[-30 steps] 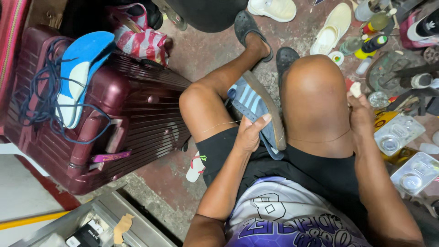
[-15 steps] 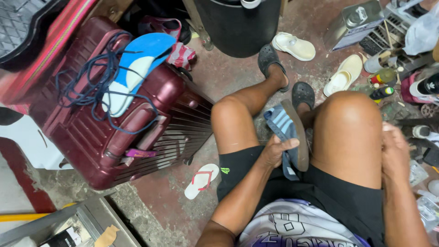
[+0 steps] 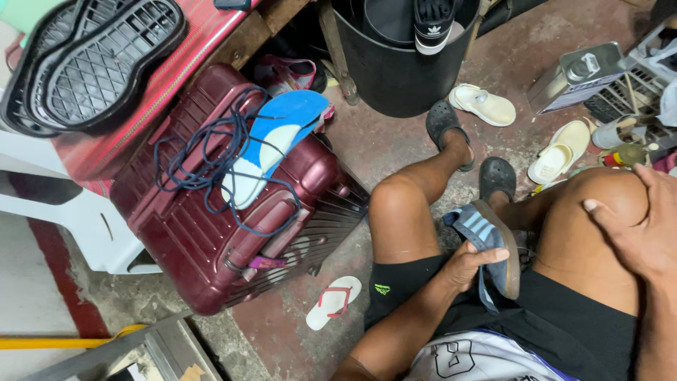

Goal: The person holds a sneaker on their lap and hand-stitches its sole edge with a needle and thread, pulling the thread tight stitch by stitch. They also rub the sole edge with a red abrasive block and reposition the shoe while working.

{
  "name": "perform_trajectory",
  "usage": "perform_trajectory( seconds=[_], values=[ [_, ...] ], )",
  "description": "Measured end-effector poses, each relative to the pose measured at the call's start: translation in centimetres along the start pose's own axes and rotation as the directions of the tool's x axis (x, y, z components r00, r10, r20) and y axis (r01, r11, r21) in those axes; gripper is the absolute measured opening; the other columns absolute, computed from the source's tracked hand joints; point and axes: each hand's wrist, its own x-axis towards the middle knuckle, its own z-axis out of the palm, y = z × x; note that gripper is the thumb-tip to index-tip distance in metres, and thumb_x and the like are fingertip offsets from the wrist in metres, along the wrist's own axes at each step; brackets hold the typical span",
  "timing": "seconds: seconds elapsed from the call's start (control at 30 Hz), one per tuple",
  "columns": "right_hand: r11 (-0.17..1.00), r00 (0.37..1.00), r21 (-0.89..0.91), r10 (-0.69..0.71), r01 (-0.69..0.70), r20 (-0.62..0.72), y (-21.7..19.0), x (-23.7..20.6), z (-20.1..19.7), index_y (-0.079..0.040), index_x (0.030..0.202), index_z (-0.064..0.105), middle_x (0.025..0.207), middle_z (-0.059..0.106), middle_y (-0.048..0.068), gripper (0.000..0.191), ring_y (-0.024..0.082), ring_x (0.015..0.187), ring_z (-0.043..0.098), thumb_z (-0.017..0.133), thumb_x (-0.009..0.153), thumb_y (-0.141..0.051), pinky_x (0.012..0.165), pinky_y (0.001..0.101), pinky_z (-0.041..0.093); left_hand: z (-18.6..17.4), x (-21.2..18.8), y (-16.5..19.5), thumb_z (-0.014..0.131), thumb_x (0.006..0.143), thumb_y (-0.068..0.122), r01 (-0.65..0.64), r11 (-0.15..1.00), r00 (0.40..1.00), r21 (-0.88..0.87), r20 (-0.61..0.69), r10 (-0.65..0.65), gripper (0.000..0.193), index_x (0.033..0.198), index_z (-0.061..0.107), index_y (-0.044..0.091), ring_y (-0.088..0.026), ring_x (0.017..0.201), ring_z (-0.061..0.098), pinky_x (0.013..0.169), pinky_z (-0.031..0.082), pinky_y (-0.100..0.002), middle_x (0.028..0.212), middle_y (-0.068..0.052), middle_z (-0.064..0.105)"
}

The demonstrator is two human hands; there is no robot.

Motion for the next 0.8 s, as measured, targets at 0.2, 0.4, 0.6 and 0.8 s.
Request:
perform_trajectory(
  seconds=[0.2, 0.4, 0.6, 0.8],
  values=[
    [0.999, 0.998, 0.031, 0.025, -0.026, 0.053, 4.5, 2.6, 3.8, 0.003, 0.134, 0.058, 0.124, 0.058, 0.025, 0.068, 0.037, 0.117, 0.057, 0.081, 0.086, -0.039, 0.111, 0.0432, 0.047, 0.1, 1.8, 1.3, 0.077, 0.095, 0.019, 0.018, 1.000, 1.000, 0.010, -0.016, -0.018, 0.029, 0.118, 0.063, 0.008, -0.014, 0.104, 0.064, 0.096, 0.051, -0.031, 0.110, -0.001, 0.066],
    [0.921, 0.788, -0.344, 0.070, 0.185, 0.611, 7.9, 11.9, 7.2, -0.018, 0.101, 0.080, 0.112, 0.076, 0.008, 0.036, 0.025, 0.103, 0.073, 0.077, 0.074, -0.042, 0.099, 0.0408, 0.057, -0.5, 4.6, 2.1, 0.076, 0.096, 0.017, 0.046, 0.999, 0.997, 0.019, -0.056, -0.045, 0.028, 0.119, 0.066, 0.006, -0.015, 0.107, 0.064, 0.099, 0.049, -0.032, 0.109, -0.002, 0.068],
    [0.837, 0.432, -0.480, 0.343, 0.263, 0.834, 5.4, 16.5, 8.5, -0.027, 0.101, 0.083, 0.098, 0.083, 0.003, 0.028, 0.021, 0.098, 0.080, 0.072, 0.085, -0.048, 0.093, 0.0381, 0.061, -0.7, 6.8, 2.7, 0.075, 0.098, 0.018, 0.015, 1.000, 0.999, 0.004, -0.046, -0.015, 0.023, 0.114, 0.064, 0.007, -0.015, 0.107, 0.064, 0.100, 0.050, -0.032, 0.107, -0.002, 0.067],
    [0.909, 0.353, -0.398, 0.334, 0.124, 0.874, 0.4, 18.1, 6.3, -0.024, 0.095, 0.085, 0.085, 0.080, 0.001, 0.041, 0.019, 0.083, 0.075, 0.072, 0.082, -0.061, 0.080, 0.0375, 0.060, 0.1, 7.7, 3.2, 0.074, 0.096, 0.019, 0.068, 0.998, 0.991, -0.020, -0.113, -0.069, 0.026, 0.116, 0.065, 0.006, -0.015, 0.101, 0.064, 0.094, 0.051, -0.031, 0.108, -0.002, 0.067]
  ],
)
